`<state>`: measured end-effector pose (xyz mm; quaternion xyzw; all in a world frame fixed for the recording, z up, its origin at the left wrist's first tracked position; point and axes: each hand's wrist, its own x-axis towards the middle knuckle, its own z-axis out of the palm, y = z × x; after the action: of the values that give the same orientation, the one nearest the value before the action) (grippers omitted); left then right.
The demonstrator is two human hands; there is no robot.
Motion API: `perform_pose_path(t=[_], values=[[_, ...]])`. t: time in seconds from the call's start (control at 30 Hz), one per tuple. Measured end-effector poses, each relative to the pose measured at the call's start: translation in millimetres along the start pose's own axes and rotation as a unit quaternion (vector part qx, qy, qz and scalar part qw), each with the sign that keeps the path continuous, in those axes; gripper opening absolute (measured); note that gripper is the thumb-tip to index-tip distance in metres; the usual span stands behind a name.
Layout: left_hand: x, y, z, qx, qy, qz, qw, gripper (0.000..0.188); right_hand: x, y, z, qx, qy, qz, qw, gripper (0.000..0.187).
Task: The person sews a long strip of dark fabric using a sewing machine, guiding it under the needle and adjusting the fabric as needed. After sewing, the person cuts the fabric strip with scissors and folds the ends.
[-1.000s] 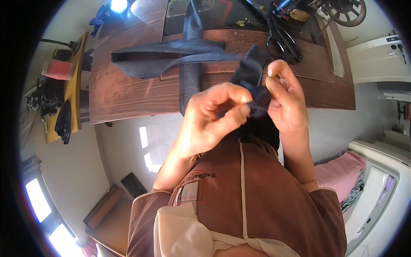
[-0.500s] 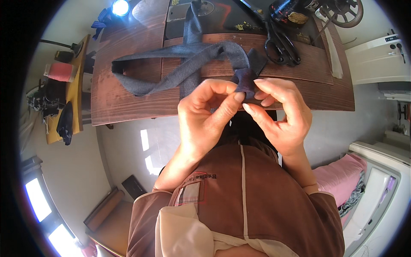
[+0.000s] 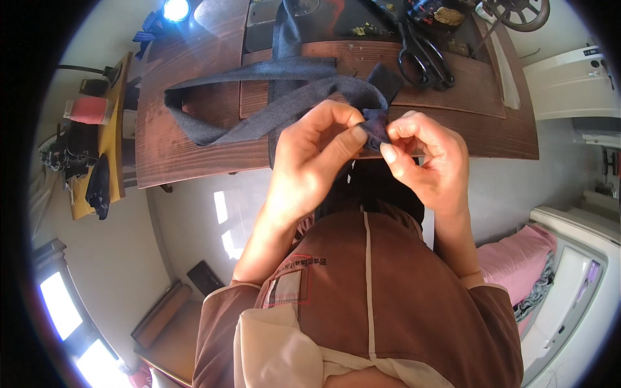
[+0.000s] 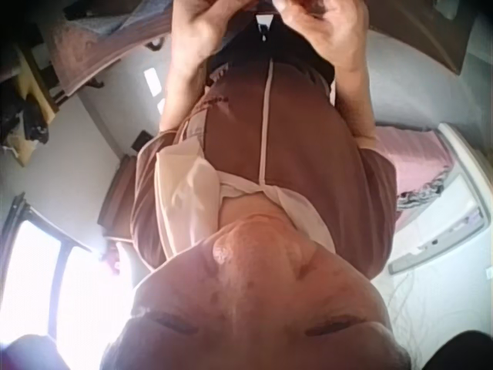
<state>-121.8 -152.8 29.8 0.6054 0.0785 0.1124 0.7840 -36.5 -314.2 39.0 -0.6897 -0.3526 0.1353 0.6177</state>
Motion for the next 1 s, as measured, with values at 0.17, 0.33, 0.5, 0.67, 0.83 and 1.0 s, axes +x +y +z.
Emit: perform_pose_path(t=[0.17,0.33,0.5,0.67,0.83,1.0], values=[[-5.1,-4.2,15.3,0.25,0.106,0.187,0.944,0.014,1.1,6.7,-5.3,0.169,-0.029,0.136,0.976,0.015],[-5.7,-4.2,11.8,0.33,0.108,0.284,0.893,0.017,2.9,9.6,1.3,0.115,-0.021,0.104,0.988,0.017],[-6.9,-1.7,-1.6,-0.071,0.028,0.049,0.996,0.014,1.1,8.1,8.7,-0.125,-0.006,-0.009,0.992,0.011],[-4.0,-11.5,6.1,0.415,0.114,0.258,0.865,0.023,2.2,6.4,13.9,-0.265,0.016,-0.11,0.958,0.012],[-1.2,-14.3,0.5,0.493,0.122,0.297,0.809,0.025,6.7,10.2,15.3,-0.349,0.028,-0.215,0.912,0.012],[-4.4,-6.6,-13.1,0.094,-0.019,0.017,0.995,0.01,3.2,9.0,0.0,-0.179,-0.033,-0.053,0.982,0.009]])
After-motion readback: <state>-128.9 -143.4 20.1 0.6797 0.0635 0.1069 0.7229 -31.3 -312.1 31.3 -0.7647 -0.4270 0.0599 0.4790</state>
